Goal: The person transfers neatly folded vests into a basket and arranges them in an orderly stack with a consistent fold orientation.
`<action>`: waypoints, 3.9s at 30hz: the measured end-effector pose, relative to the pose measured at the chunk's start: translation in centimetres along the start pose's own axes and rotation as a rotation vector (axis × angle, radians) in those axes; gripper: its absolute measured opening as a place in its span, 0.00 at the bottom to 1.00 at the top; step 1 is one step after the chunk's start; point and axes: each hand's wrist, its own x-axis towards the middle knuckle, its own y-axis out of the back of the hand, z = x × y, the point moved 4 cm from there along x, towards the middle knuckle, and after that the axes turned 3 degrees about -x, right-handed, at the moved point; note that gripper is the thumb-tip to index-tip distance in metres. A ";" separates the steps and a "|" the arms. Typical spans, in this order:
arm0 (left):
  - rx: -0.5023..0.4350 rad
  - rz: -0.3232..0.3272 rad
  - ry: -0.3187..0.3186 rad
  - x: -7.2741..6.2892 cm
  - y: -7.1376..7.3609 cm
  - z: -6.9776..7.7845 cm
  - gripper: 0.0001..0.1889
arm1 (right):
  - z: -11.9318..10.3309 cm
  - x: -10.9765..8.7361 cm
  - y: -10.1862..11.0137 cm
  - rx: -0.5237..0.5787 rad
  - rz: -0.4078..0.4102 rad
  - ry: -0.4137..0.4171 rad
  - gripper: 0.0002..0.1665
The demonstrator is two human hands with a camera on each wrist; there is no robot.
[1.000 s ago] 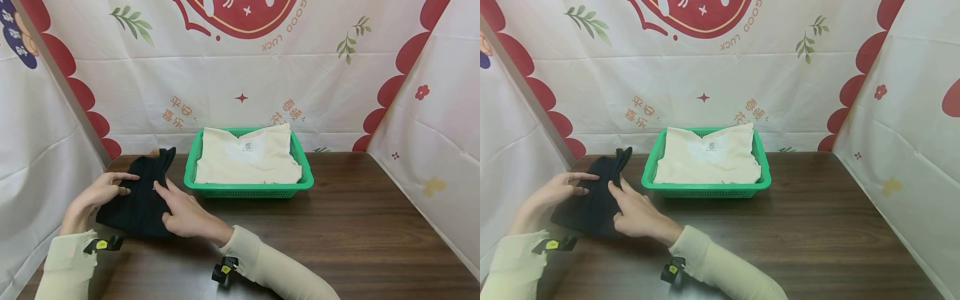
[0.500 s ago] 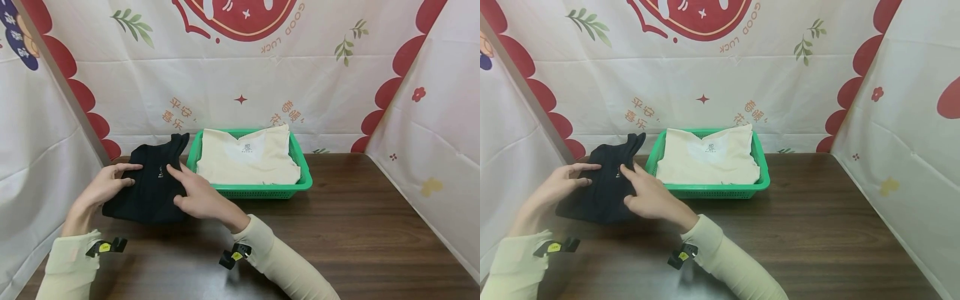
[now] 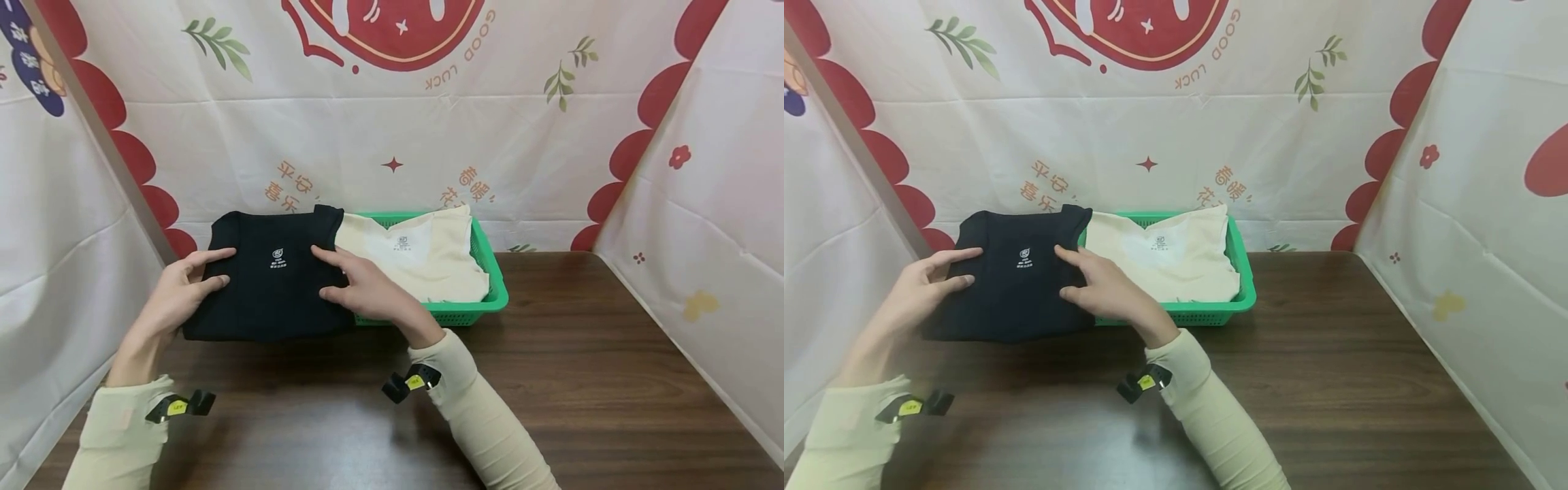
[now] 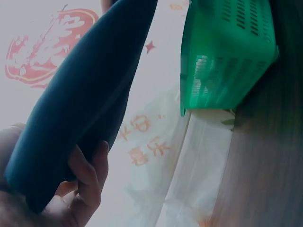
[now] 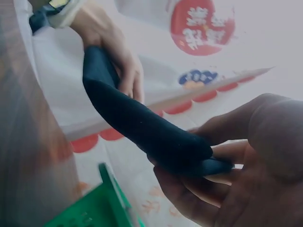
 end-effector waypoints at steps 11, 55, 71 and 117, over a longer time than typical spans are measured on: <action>-0.146 -0.071 -0.047 0.2 -2.7 2.2 0.34 | 2.5 -1.1 4.1 0.225 0.012 -0.048 0.39; -0.196 -0.177 -0.129 6.7 -11.7 5.3 0.38 | 10.3 -3.7 10.3 0.097 0.161 -0.187 0.39; -0.141 -0.240 -0.105 8.4 -15.6 5.0 0.39 | 12.8 -4.6 11.6 0.000 0.177 -0.267 0.39; 0.280 -0.326 -0.003 9.9 -19.6 4.9 0.37 | 16.5 -4.2 9.9 -0.159 0.035 -0.496 0.38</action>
